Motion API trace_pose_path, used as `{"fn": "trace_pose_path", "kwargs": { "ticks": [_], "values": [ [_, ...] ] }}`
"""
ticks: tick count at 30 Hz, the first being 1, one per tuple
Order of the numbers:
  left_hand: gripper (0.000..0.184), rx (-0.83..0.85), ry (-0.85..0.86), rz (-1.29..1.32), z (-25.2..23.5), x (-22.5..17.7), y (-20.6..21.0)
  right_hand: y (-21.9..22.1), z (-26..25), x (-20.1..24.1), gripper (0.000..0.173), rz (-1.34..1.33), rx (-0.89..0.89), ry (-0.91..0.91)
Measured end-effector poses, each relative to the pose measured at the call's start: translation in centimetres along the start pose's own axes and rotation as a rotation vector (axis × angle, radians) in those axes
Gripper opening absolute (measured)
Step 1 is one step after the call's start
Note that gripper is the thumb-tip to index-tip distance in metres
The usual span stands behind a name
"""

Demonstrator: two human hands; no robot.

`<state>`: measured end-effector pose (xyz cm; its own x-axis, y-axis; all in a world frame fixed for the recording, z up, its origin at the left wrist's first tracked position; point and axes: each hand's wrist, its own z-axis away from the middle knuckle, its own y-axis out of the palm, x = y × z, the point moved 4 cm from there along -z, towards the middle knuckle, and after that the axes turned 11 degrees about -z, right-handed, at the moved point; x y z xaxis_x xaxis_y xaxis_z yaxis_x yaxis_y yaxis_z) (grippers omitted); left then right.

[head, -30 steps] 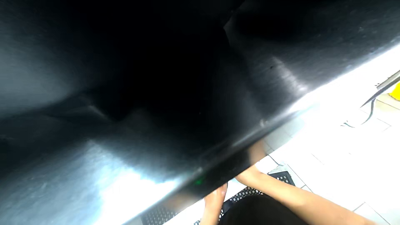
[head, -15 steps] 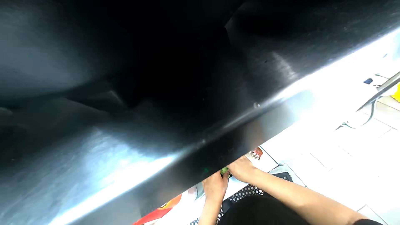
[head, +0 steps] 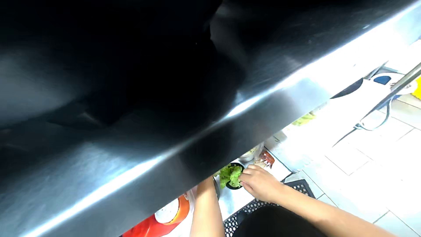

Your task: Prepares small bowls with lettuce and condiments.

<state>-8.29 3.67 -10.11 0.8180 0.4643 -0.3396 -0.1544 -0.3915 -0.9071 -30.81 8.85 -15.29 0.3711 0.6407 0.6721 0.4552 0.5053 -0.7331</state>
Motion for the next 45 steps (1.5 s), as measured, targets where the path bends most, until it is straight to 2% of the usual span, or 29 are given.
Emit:
{"fn": "trace_pose_path", "kwargs": {
  "ticks": [2, 4, 5, 6, 9, 11, 13, 16, 19, 23, 25, 27, 29, 30, 31, 32, 33, 34, 35, 37, 39, 41, 43, 45],
  "values": [
    [0.030, -0.378, -0.142, 0.013, -2.8, 2.1, 2.2, 0.1, 1.4, 0.0, 0.029, -0.024, 0.014, -0.041],
    [0.039, 0.082, -0.445, 0.071, -3.1, -0.2, -2.0, -0.2, 3.0, 0.1, 0.028, -0.040, 0.009, -0.083],
    [0.042, 0.209, -0.504, 0.072, -2.9, -1.2, -3.2, -0.4, 3.8, 0.0, 0.028, -0.041, -0.003, -0.103],
    [0.043, 0.134, -0.517, 0.040, -3.0, -1.4, -2.6, -0.7, 4.5, -0.3, 0.027, -0.036, -0.020, -0.118],
    [0.040, 0.139, -0.471, -0.065, -4.1, -0.8, -1.5, -1.5, 5.8, -1.5, 0.026, -0.013, -0.088, -0.103],
    [0.035, 0.100, -0.491, -0.034, -3.9, -1.0, -1.9, -2.3, 6.4, -2.1, 0.027, -0.007, -0.139, -0.087],
    [0.035, -0.087, -0.472, 0.143, -3.7, -0.2, -1.9, -2.9, 6.7, -2.6, 0.028, -0.025, -0.183, -0.080],
    [0.029, -0.304, -0.477, 0.425, -1.6, -1.7, -3.7, -3.3, 6.5, -3.0, 0.029, -0.068, -0.197, -0.069],
    [0.030, -0.209, -0.519, 0.463, -0.1, -3.7, -5.3, -3.0, 6.0, -3.1, 0.029, -0.087, -0.148, -0.074],
    [0.031, -0.017, -0.612, 0.407, -0.6, -4.8, -6.4, -2.1, 4.8, -2.1, 0.030, -0.110, -0.030, -0.093],
    [0.031, -0.105, -0.615, 0.488, -1.7, -2.9, -5.3, -1.8, 4.3, -1.5, 0.030, -0.122, 0.011, -0.116],
    [0.030, -0.319, -0.485, 0.666, -2.8, 0.4, -3.3, -1.4, 4.0, -1.4, 0.030, -0.132, 0.043, -0.137],
    [0.030, -0.490, -0.237, 0.951, -1.9, -0.2, -3.5, -1.2, 3.7, -1.4, 0.030, -0.136, 0.063, -0.155],
    [0.032, -0.217, -0.522, 1.132, -0.6, -3.5, -6.4, -1.3, 3.5, -1.4, 0.030, -0.143, 0.058, -0.162],
    [0.035, -0.119, -0.655, 1.219, 0.4, -5.8, -7.4, -1.6, 3.3, -1.4, 0.029, -0.158, 0.034, -0.165],
    [0.035, -0.070, -0.498, 1.249, 1.6, -5.9, -6.4, -2.1, 3.1, -1.5, 0.029, -0.182, -0.014, -0.160],
    [0.035, -0.052, -0.255, 1.266, 2.3, -4.8, -4.2, -2.9, 2.7, -1.5, 0.030, -0.209, -0.093, -0.145],
    [0.031, 0.093, -0.252, 1.240, 3.3, -5.0, -3.7, -4.1, 2.5, -1.5, 0.030, -0.250, -0.190, -0.114],
    [0.027, 0.245, -0.323, 1.197, 4.6, -5.7, -3.8, -5.5, 2.2, -1.3, 0.031, -0.304, -0.291, -0.073],
    [0.021, 0.440, -0.426, 1.136, 7.3, -7.3, -4.1, -8.2, 1.5, -0.8, 0.039, -0.395, -0.408, 0.008],
    [0.013, 0.537, -0.350, 1.111, 10.1, -7.5, -3.7, -9.7, 0.8, -0.3, 0.049, -0.440, -0.327, 0.058],
    [0.011, 0.597, -0.182, 1.191, 12.0, -5.4, -1.7, -9.7, 0.2, 0.1, 0.039, -0.441, -0.210, 0.002],
    [0.016, 0.603, -0.151, 1.217, 13.2, -4.1, -1.1, -8.8, -0.1, 0.3, 0.028, -0.418, -0.174, -0.073],
    [0.028, 0.599, -0.162, 1.238, 13.6, -3.1, -1.0, -8.0, -0.4, 0.3, 0.028, -0.448, -0.194, -0.055]
  ]
}}
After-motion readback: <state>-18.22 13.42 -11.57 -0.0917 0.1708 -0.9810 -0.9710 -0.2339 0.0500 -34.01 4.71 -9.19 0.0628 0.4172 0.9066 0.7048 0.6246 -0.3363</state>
